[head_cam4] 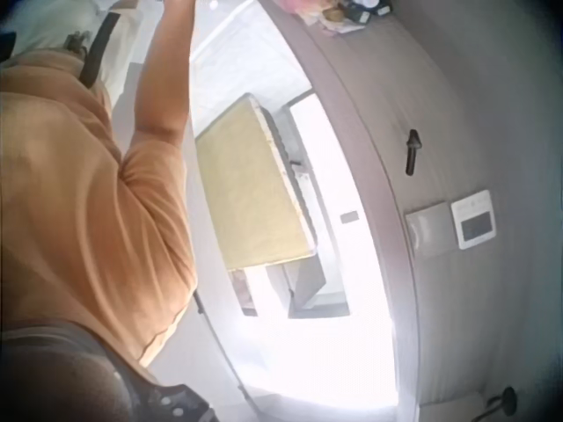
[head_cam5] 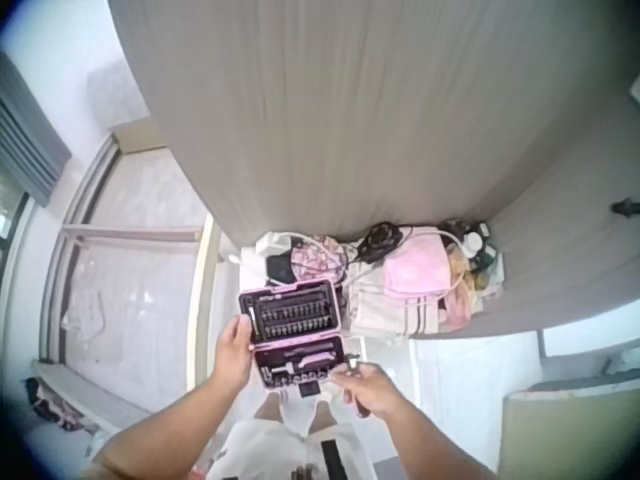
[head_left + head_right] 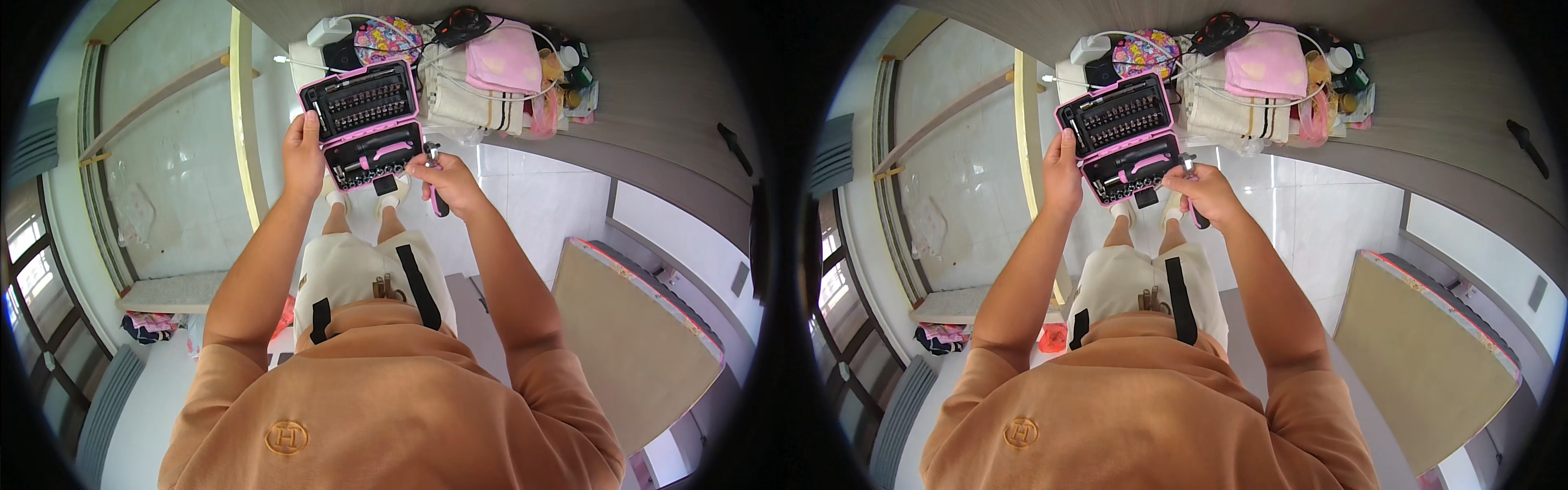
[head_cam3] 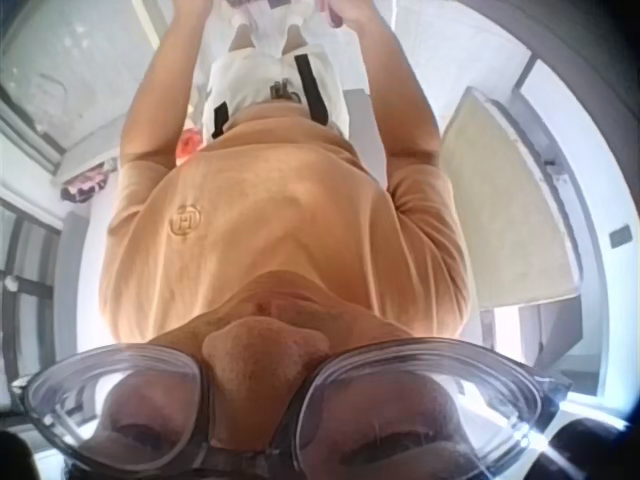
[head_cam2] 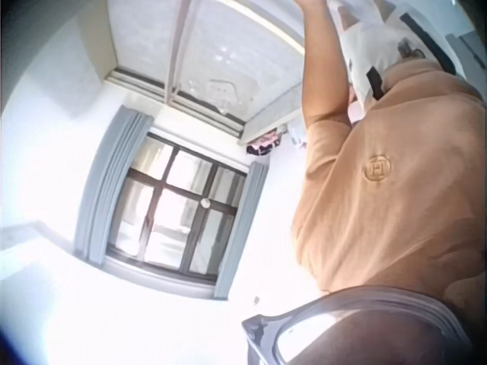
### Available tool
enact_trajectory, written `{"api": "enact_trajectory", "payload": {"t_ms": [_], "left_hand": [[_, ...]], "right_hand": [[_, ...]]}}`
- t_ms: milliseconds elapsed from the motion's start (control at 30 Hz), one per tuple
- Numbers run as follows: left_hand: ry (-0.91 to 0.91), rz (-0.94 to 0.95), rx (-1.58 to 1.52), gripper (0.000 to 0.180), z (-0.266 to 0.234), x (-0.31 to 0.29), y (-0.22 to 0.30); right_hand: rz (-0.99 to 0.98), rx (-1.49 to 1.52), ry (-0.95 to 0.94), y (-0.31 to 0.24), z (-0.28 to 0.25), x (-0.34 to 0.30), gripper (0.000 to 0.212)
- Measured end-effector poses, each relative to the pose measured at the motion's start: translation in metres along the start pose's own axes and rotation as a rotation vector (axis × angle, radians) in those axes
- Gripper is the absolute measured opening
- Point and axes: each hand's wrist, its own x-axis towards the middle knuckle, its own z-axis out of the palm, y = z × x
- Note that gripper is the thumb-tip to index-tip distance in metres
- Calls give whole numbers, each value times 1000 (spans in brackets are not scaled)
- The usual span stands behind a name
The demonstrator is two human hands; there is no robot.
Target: The person selects a socket and attaches it to a ratchet handle from a tool kit, then uses the ratchet to tighten a bolt on a wooden bed frame component.
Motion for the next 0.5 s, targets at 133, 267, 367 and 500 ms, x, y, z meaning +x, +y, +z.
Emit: {"api": "enact_trajectory", "payload": {"t_ms": [133,267,367,500], "left_hand": [[-26,-63,-14,36,-2,1,-3],[-56,-145,-104,34,1,-3,7],[-139,-172,-96,34,-3,-1,9],[-231,-172,10,33,-16,4,-1]], "right_hand": [[-20,-18,33,6,-2,8,17],[-62,-43,80,-1,1,6,17],[-42,-33,112,-1,2,2,17],[-22,42,176,7,5,-2,18]]}}
